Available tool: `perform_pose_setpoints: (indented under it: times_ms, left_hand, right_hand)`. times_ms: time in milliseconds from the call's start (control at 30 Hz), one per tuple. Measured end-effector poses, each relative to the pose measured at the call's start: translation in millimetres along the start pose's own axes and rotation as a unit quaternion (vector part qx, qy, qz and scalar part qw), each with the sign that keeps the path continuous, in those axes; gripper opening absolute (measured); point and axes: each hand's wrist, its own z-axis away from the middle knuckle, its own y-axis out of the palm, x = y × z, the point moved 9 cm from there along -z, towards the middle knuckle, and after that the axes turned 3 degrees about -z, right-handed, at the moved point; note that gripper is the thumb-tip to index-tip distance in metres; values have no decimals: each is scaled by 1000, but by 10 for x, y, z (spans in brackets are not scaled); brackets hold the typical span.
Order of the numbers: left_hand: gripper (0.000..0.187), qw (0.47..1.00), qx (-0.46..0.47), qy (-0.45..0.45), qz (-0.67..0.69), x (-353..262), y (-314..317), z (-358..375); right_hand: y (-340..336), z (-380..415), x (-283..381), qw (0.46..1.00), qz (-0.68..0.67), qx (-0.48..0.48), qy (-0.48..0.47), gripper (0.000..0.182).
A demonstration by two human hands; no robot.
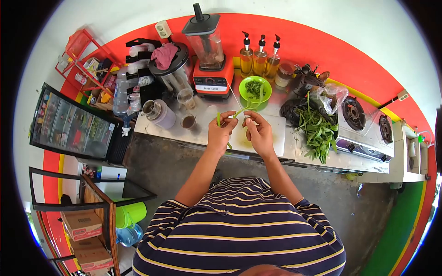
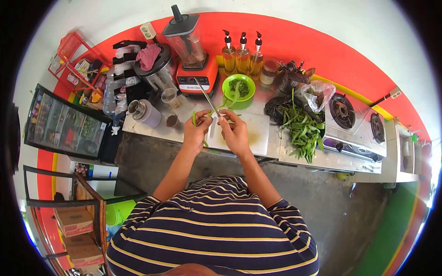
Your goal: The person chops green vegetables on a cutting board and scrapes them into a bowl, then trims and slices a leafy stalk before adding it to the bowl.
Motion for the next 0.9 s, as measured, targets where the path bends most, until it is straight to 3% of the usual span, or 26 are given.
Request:
perform_pose_setpoints:
  times_ms: [233, 500, 600, 700, 767, 900]
  left_hand:
    - [32, 996, 86, 11, 3, -107, 139, -88]
    - [31, 993, 88, 45, -59, -251, 137, -107]
    - [30, 994, 93, 31, -42, -298, 204, -84]
    - [30, 996, 90, 17, -23, -230, 251, -105]
    - [30, 996, 80, 18, -20, -130, 226, -161]
    - [30, 997, 46, 11, -62, 180, 61, -253]
  right_hand:
    - [162, -83, 79, 995, -76, -53, -37, 42]
    - [251, -127, 104, 994, -48, -51, -89, 41]
    - [260, -129, 82, 989, -62, -92, -94, 37]
    - [175, -114, 65, 977, 13, -167, -132, 35]
    - [99, -139, 77, 947, 145, -213, -190, 34]
    - [-171, -198, -56, 942, 187, -251, -124, 33]
